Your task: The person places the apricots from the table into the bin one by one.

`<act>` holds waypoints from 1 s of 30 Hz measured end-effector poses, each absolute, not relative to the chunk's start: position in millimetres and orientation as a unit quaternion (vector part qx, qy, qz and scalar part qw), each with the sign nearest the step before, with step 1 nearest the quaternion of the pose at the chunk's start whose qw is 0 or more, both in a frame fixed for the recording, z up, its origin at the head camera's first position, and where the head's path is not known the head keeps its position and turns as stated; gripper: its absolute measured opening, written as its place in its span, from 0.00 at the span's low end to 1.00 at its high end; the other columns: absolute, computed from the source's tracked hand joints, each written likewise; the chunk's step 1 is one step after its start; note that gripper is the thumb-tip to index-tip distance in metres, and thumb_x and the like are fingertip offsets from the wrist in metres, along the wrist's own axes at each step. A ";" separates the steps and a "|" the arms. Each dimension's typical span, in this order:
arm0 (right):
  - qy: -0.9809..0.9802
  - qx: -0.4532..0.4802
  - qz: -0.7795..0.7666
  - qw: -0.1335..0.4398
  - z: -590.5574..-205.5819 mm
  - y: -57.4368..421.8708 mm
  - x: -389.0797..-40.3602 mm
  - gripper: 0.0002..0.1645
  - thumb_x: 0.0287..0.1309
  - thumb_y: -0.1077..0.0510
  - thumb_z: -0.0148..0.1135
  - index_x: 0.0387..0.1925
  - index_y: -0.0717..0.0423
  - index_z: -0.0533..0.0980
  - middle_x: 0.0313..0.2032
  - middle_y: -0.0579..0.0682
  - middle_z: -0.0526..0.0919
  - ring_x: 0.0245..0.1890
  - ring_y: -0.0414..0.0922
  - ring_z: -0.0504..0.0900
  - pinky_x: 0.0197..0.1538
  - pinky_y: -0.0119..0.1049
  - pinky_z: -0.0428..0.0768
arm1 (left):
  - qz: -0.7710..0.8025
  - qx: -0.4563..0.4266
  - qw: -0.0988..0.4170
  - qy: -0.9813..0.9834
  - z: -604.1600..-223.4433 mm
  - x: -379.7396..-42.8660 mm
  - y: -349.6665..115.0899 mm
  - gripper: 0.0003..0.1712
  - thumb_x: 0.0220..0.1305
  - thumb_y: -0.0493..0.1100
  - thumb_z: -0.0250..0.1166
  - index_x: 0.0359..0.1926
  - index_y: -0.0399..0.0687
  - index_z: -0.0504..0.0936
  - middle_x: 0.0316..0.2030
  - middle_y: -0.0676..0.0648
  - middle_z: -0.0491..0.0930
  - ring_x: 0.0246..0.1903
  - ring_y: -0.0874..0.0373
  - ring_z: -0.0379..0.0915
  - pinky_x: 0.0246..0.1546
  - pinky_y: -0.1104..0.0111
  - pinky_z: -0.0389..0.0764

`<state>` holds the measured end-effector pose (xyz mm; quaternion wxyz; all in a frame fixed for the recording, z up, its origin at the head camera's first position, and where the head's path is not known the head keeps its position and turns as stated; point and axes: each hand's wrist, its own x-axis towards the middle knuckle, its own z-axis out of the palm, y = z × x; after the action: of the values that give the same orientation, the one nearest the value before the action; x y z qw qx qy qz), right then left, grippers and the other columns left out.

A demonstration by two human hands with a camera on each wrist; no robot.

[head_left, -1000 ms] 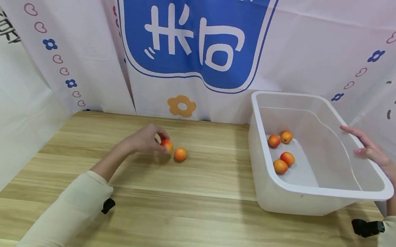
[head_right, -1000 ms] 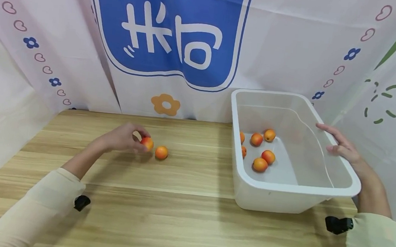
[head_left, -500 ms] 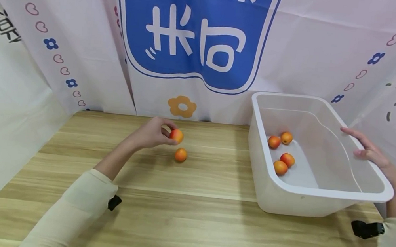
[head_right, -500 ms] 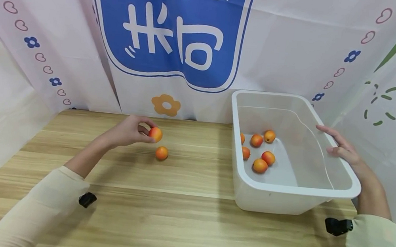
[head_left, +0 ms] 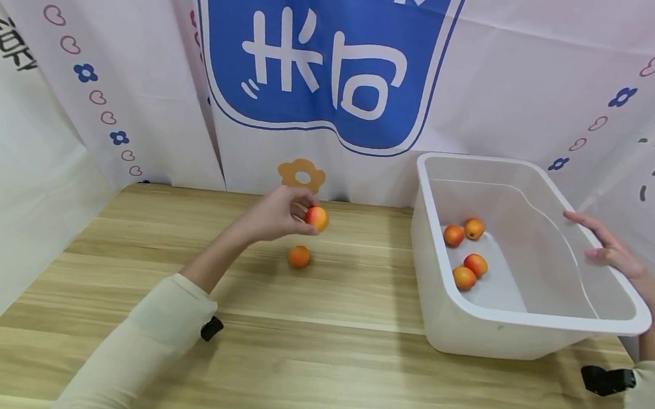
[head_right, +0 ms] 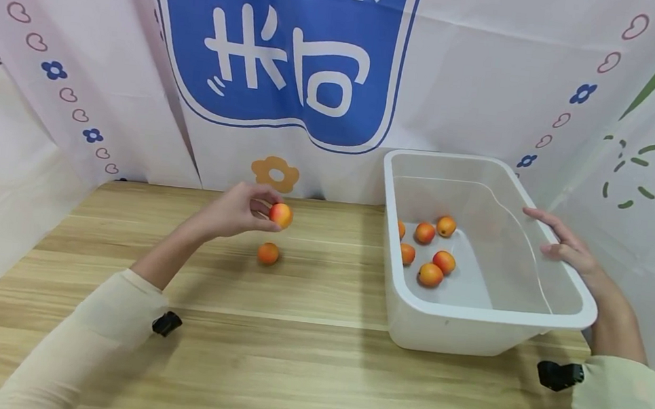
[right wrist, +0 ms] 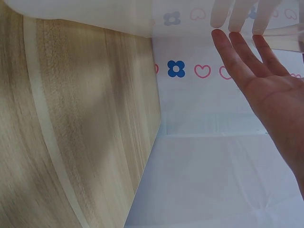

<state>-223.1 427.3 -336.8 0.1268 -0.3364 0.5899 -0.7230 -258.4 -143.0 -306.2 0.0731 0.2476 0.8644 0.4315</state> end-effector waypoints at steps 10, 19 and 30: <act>0.614 -0.293 -0.724 0.115 -337.4 428.0 -216.7 0.50 0.64 0.77 0.20 0.74 0.40 0.70 0.61 0.45 0.81 0.49 0.45 0.88 0.38 0.43 0.89 | 0.420 0.269 0.061 0.865 -292.9 -260.9 -112.5 0.20 0.56 0.31 0.79 0.48 0.35 0.81 0.48 0.37 0.84 0.45 0.45 0.87 0.47 0.62 0.88; 0.612 -0.287 -0.727 0.116 -336.8 426.5 -215.4 0.47 0.67 0.76 0.22 0.74 0.40 0.69 0.62 0.44 0.80 0.50 0.45 0.88 0.39 0.45 0.89 | 0.425 0.295 0.064 0.853 -280.7 -261.8 -88.8 0.20 0.57 0.33 0.79 0.49 0.37 0.82 0.47 0.40 0.84 0.43 0.48 0.86 0.47 0.64 0.88; 0.624 -0.266 -0.727 0.104 -336.8 425.1 -213.0 0.46 0.68 0.75 0.25 0.73 0.38 0.70 0.61 0.44 0.81 0.48 0.46 0.88 0.38 0.44 0.89 | 0.467 0.311 0.073 0.825 -265.2 -259.7 -57.8 0.28 0.62 0.29 0.73 0.64 0.38 0.79 0.53 0.40 0.80 0.38 0.50 0.85 0.39 0.64 0.88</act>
<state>-213.0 425.1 -336.8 0.1037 -0.2663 0.6239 -0.7273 -259.7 -57.8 -265.2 0.0730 0.3110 0.8247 0.4667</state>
